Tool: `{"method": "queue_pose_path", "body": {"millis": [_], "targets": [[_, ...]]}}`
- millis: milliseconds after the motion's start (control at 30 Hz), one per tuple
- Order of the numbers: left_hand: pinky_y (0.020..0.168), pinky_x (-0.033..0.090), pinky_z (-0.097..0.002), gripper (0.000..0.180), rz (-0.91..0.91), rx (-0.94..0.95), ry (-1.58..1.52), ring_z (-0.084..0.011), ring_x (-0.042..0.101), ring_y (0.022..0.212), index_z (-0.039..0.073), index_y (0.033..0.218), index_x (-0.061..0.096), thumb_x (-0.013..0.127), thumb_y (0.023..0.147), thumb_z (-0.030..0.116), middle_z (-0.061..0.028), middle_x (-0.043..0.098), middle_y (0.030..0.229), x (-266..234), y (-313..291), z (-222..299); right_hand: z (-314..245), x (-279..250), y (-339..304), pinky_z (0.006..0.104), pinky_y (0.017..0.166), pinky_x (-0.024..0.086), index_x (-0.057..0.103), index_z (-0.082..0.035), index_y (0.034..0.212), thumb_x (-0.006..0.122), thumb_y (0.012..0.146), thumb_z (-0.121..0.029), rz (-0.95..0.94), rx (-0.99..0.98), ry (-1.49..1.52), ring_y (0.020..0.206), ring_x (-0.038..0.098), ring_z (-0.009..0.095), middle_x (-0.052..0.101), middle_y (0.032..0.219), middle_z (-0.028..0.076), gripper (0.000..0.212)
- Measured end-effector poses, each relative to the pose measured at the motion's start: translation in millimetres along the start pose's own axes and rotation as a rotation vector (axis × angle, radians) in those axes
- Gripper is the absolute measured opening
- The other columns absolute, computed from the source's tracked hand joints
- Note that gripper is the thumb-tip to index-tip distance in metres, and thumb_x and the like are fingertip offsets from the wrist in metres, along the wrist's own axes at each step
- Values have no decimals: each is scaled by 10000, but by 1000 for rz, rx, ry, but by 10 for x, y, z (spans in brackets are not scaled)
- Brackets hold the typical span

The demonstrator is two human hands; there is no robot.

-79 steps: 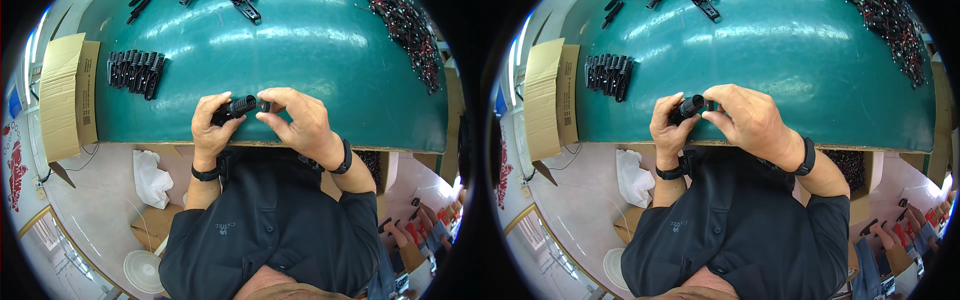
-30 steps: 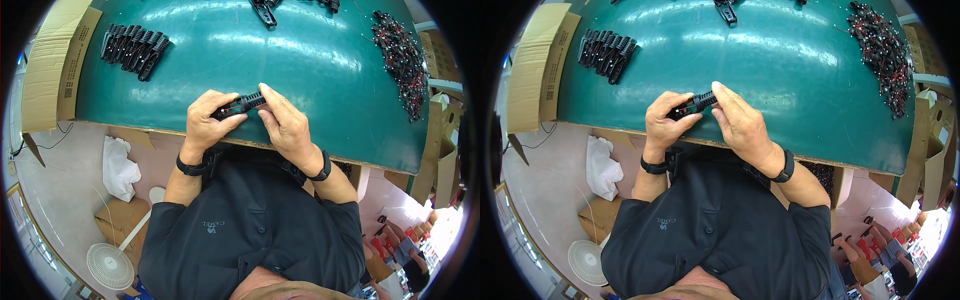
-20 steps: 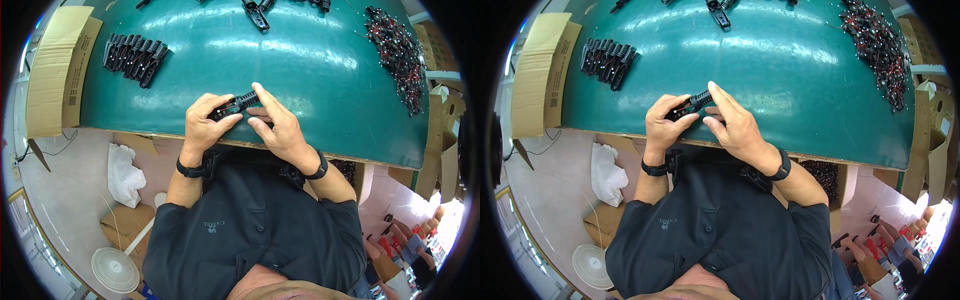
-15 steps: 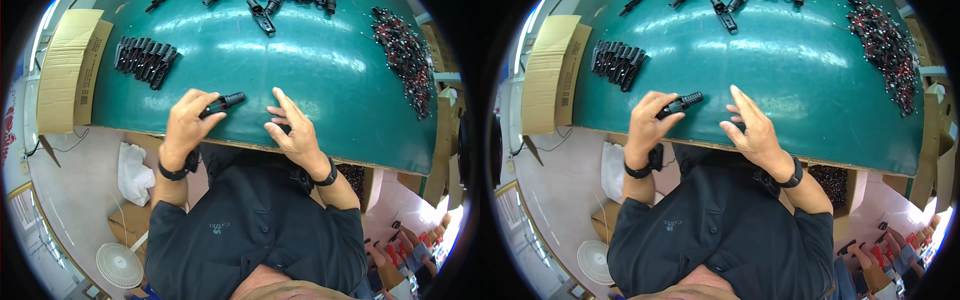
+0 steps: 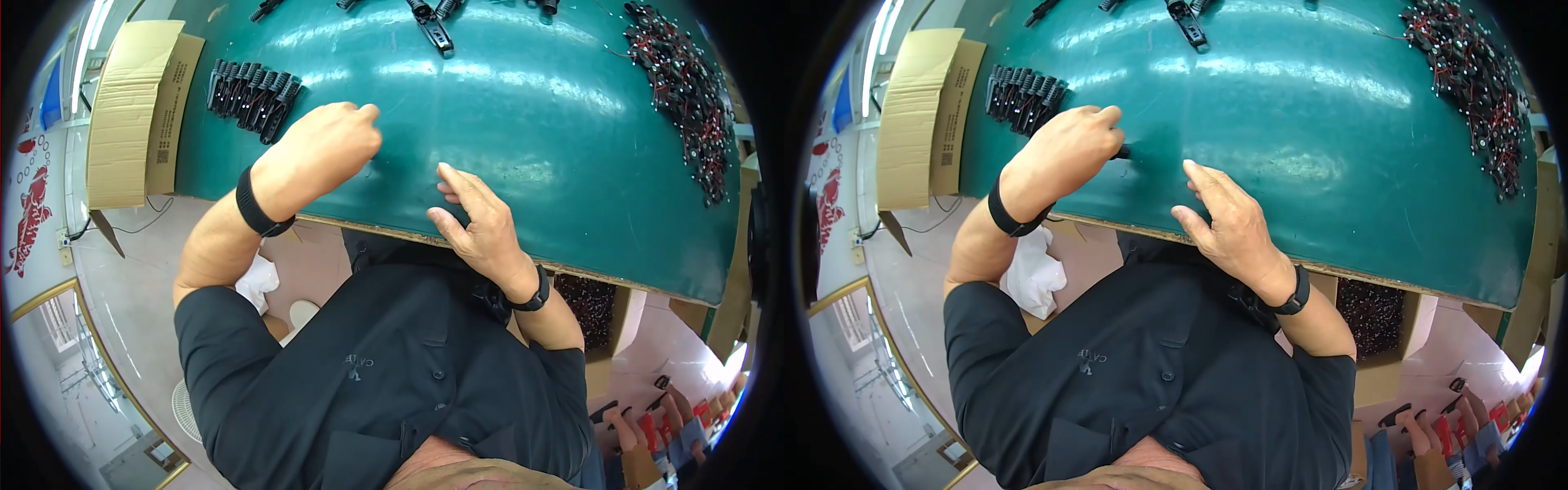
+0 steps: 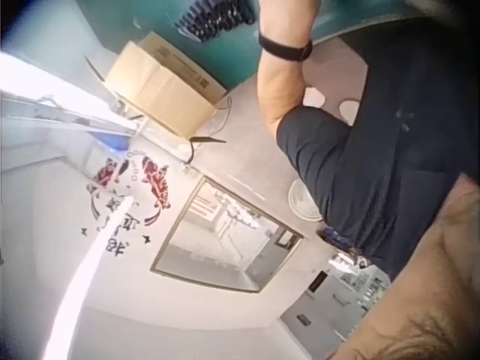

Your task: The person assembles electronic components by inserting a wired sensor into a black plastic housing, fitting a circular cap onto the end, and snapping the housing shut. They place the finished assembly onto a row on the table and repeat the process.

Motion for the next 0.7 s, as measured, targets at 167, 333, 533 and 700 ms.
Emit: {"method": "queue_pose_path", "body": {"millis": [167,333,533,700], "targets": [[780,567,-414,177,115,-59,-65,-330,657,840,9,904,695,790,758,40,-126,599,875,9,-206,-167,-36,2,-15,368,920,613,610,11,1434,811,897,-49,2,-43,-21,1059,748,283,707,1283,190,577],[794,577,-371,370,194,-321,-389,-282,681,850,5,1080,728,884,749,56,-100,655,952,208,-665,-527,-13,4,-20,367,909,613,624,15,1412,813,899,-60,-4,-51,-21,1040,748,284,709,1267,192,553],[833,567,-322,419,676,-529,-785,-213,702,929,4,1164,722,897,798,108,-94,697,1014,712,-1206,-801,-65,-18,-23,363,909,611,645,20,1380,809,899,-50,4,-68,-40,1035,748,277,717,1242,187,513],[862,560,-317,422,818,-594,-1101,-212,702,947,21,1174,719,894,802,117,-91,712,1037,940,-1262,-845,-35,-2,-20,358,906,612,660,26,1354,805,897,-33,-2,-46,-40,1032,746,268,727,1215,180,484]]}}
Point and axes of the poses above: each hand's wrist, its own y-axis towards the middle knuckle, its own x-axis out of the palm, z = x × y, the point moved 8 cm from there along y, towards the middle knuckle
